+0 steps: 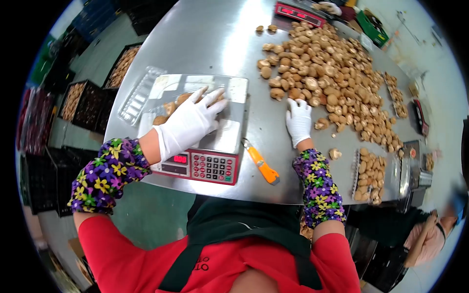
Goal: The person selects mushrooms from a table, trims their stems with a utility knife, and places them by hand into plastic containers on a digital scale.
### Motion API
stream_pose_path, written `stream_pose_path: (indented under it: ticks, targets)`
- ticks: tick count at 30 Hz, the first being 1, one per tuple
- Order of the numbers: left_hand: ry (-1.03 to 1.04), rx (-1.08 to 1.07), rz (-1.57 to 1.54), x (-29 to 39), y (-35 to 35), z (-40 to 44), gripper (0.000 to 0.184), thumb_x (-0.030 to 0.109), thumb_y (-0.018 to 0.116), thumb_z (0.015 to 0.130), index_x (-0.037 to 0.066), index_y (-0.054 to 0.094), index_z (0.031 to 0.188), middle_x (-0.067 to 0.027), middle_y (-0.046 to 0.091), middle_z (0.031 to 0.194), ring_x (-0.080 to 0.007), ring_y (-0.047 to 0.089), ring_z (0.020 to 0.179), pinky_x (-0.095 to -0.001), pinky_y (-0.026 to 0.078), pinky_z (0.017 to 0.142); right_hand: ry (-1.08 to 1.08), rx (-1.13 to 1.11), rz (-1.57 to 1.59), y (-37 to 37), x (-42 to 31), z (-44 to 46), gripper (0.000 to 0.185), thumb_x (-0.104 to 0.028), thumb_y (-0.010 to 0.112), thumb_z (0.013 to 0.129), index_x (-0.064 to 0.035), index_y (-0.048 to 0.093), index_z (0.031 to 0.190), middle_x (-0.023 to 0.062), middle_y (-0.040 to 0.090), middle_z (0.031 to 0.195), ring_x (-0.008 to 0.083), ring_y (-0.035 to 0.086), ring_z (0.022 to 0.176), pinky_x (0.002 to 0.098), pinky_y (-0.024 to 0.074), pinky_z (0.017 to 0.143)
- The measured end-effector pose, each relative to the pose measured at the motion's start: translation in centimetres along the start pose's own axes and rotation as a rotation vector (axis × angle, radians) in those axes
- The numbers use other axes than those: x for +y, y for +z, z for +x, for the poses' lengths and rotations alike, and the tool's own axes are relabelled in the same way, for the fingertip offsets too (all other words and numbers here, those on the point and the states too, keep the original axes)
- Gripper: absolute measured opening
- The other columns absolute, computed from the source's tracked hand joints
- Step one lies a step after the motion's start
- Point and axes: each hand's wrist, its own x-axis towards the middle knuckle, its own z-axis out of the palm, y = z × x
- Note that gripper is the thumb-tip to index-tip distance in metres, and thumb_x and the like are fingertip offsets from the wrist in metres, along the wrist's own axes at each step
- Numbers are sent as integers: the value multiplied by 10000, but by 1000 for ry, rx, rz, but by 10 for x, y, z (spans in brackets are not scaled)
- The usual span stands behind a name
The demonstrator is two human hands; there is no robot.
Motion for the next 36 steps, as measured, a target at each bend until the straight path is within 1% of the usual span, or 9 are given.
stream_pose_path:
  ticks: [4, 10, 14, 16, 17, 20, 31, 35, 36]
  targets:
    - [76, 132, 33, -3, 33, 8, 98, 177, 615, 785, 101, 670, 756, -92, 553, 1295, -312, 421, 1344, -512, 288, 1163, 139, -12, 347, -12, 4, -9, 363, -92, 643, 819, -109, 616, 1181, 102, 542, 1134, 300, 502, 1078, 406, 461, 931]
    - [-84, 291, -41, 2, 14, 0, 52, 118, 640, 761, 106, 613, 803, -90, 566, 1215, -312, 451, 1287, -528, 298, 1152, 948, -203, 1948, -60, 2, -14, 258, -245, 580, 949, -73, 640, 1132, 47, 596, 991, 170, 600, 916, 343, 514, 778]
    - [-313, 680, -343, 39, -28, -17, 142, 79, 703, 768, 95, 585, 847, -70, 634, 1014, -274, 598, 1028, -402, 462, 871, 1098, -265, 1797, -53, 15, -3, 298, -301, 558, 983, -53, 639, 1125, 32, 613, 882, 151, 600, 773, 297, 515, 644]
    - [-279, 688, -913, 94, -19, -19, 120, 62, 701, 778, 97, 599, 830, -70, 630, 911, -266, 617, 869, -379, 478, 778, 584, -350, 1379, -50, 15, 10, 303, -292, 536, 979, -54, 636, 1139, 45, 634, 875, 153, 611, 800, 288, 505, 669]
    - [-192, 576, -985, 124, -8, -14, 160, -49, 655, 772, 58, 584, 869, -98, 616, 912, -250, 599, 803, -357, 487, 757, 597, -385, 1226, -58, 6, 21, 274, -241, 547, 948, -62, 666, 1118, 78, 676, 890, 198, 643, 812, 308, 517, 702]
    - [-18, 74, -1191, 189, 41, 22, 264, 301, 697, 852, 81, 646, 988, -109, 633, 874, -304, 631, 833, -395, 507, 770, 81, -267, 698, -24, 11, 53, 244, -175, 543, 894, -102, 702, 1063, 119, 691, 969, 256, 662, 895, 356, 521, 789]
    - [-263, 432, -1482, 173, 57, 19, 330, 52, 585, 919, 67, 594, 1249, -127, 665, 1165, -319, 639, 1077, -388, 484, 961, -94, -445, -261, 31, -54, 152, 399, -430, 689, 828, -135, 658, 1095, 65, 663, 1137, 288, 574, 1116, 427, 525, 869]
    - [-128, 493, -1173, 159, 50, -4, 80, 195, 689, 868, 125, 726, 857, -39, 639, 677, -247, 627, 692, -373, 511, 667, -43, -443, -183, 35, -49, 160, 440, -390, 675, 833, -118, 617, 1175, 107, 651, 1162, 323, 611, 1064, 441, 515, 886]
    - [-162, 486, -1117, 154, 51, -17, 162, 178, 772, 801, 122, 732, 948, -37, 659, 725, -232, 635, 717, -340, 513, 689, 43, -397, -74, 19, -54, 159, 439, -368, 674, 837, -104, 609, 1181, 120, 648, 1158, 337, 618, 1052, 448, 512, 889]
